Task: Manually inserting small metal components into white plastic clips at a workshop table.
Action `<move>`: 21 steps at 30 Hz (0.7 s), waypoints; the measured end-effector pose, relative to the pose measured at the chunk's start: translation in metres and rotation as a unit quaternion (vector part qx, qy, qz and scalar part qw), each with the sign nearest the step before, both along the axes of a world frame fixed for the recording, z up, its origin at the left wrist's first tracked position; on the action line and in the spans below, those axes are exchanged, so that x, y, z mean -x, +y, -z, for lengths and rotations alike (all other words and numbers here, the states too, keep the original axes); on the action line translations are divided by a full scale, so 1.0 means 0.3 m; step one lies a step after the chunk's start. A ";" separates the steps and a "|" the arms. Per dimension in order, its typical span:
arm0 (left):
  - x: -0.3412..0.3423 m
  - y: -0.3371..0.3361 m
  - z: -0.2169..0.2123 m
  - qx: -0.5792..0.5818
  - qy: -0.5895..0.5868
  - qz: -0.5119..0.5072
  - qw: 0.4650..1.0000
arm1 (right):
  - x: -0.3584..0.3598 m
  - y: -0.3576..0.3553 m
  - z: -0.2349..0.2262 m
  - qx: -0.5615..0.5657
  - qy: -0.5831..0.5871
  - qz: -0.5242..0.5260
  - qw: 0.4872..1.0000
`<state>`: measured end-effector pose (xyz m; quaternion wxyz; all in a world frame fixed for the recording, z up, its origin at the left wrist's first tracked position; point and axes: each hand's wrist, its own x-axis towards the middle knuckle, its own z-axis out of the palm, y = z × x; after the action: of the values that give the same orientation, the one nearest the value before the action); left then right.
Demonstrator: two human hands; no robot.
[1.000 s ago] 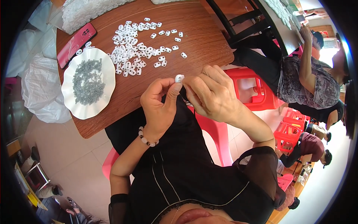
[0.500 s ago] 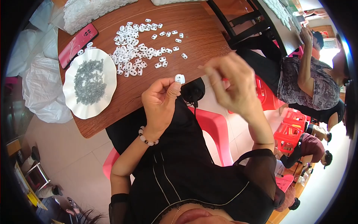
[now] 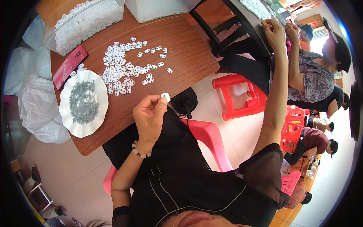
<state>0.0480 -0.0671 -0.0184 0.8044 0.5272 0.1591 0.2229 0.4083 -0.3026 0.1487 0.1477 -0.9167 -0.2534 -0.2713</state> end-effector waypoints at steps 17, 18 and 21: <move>-0.001 0.031 0.003 0.046 0.015 -0.007 0.999 | 0.472 0.243 -0.001 -0.205 -0.106 -0.213 0.949; 0.001 0.033 0.000 0.045 0.015 -0.009 0.999 | 0.560 0.287 0.037 -0.203 0.012 -0.260 0.944; 0.001 0.029 -0.007 0.043 0.017 0.002 0.999 | 0.735 0.391 0.186 -0.124 0.256 -0.344 0.895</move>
<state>0.0477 -0.0583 -0.0163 0.8237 0.4964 0.1816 0.2051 0.1878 -0.1853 0.0930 0.4041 -0.7845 -0.4703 0.0112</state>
